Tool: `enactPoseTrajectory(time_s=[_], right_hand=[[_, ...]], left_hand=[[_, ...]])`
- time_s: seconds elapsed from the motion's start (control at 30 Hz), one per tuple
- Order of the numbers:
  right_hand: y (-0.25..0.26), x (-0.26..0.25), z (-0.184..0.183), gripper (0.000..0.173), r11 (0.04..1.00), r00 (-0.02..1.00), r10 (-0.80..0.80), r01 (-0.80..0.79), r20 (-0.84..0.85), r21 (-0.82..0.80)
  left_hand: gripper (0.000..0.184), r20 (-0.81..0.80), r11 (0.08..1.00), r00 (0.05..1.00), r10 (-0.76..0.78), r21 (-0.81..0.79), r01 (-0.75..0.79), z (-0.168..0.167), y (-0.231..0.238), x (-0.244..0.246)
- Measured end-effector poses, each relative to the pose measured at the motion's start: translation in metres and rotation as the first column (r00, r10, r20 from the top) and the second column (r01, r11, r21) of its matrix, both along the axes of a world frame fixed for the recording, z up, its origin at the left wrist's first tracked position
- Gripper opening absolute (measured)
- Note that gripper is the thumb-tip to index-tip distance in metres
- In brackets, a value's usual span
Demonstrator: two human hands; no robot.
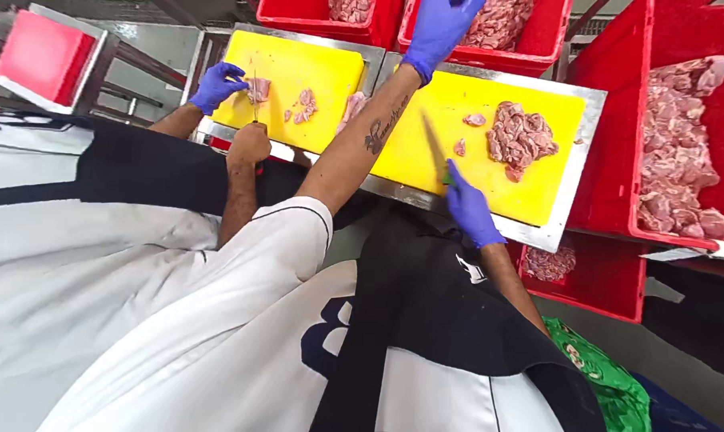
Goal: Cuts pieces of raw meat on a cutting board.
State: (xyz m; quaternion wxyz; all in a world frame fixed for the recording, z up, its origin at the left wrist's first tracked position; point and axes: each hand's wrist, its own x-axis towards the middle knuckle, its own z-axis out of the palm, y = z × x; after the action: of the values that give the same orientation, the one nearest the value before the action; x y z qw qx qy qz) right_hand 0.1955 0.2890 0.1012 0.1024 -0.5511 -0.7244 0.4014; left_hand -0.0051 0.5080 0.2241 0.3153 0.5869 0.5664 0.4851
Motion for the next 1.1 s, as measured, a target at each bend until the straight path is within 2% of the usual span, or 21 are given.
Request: enactPoseTrajectory(time_s=[0.1,0.17,0.27,0.33,0.4,0.53,0.63,0.8,0.93,1.0,1.1], right_hand=[[0.014,0.041,0.002,0.056,0.969,0.967,-0.248,0.246,0.059,0.030],[0.016,0.060,0.010,0.056,0.958,0.957,-0.285,0.284,0.047,0.035],[0.011,0.092,0.037,0.055,0.946,0.951,-0.310,0.306,0.015,0.107],[0.018,0.117,0.048,0.056,0.925,0.933,-0.347,0.323,0.100,0.201],[0.031,0.146,0.046,0.054,0.916,0.893,-0.372,0.309,0.253,0.256],[0.052,0.171,0.033,0.049,0.934,0.781,-0.349,0.248,0.518,0.256],[0.043,0.159,0.022,0.049,0.952,0.789,-0.295,0.196,0.540,0.233],[0.016,0.128,0.021,0.046,0.953,0.860,-0.299,0.248,0.414,0.173],[-0.008,0.107,0.009,0.045,0.924,0.908,-0.373,0.344,0.193,0.167],[-0.017,0.093,-0.003,0.045,0.895,0.899,-0.437,0.429,0.042,0.122],[-0.022,0.073,-0.021,0.040,0.835,0.822,-0.546,0.550,-0.159,-0.020]], left_hand=[[0.027,0.008,0.997,0.997,-0.073,0.000,0.073,-0.042,-0.049,0.006],[0.027,0.033,0.989,0.993,-0.115,-0.092,0.118,-0.077,-0.084,0.018],[0.030,0.071,0.990,0.997,-0.040,-0.130,0.049,-0.118,-0.102,0.039],[0.044,-0.014,0.989,1.000,-0.028,-0.143,0.026,-0.131,-0.096,0.047],[0.061,-0.174,0.987,0.982,-0.070,-0.155,0.043,-0.143,-0.085,0.071],[0.093,-0.468,0.984,0.878,-0.103,-0.178,0.021,-0.166,-0.060,0.138],[0.092,-0.514,0.985,0.846,-0.140,-0.157,0.068,-0.171,-0.059,0.167],[0.072,-0.433,0.977,0.876,-0.212,-0.060,0.206,-0.170,-0.071,0.165],[0.065,-0.402,0.986,0.901,-0.164,-0.054,0.155,-0.170,-0.091,0.159],[0.059,-0.375,0.991,0.917,-0.134,-0.057,0.121,-0.171,-0.098,0.157],[0.056,-0.291,0.994,0.951,-0.110,-0.052,0.099,-0.174,-0.100,0.157]])
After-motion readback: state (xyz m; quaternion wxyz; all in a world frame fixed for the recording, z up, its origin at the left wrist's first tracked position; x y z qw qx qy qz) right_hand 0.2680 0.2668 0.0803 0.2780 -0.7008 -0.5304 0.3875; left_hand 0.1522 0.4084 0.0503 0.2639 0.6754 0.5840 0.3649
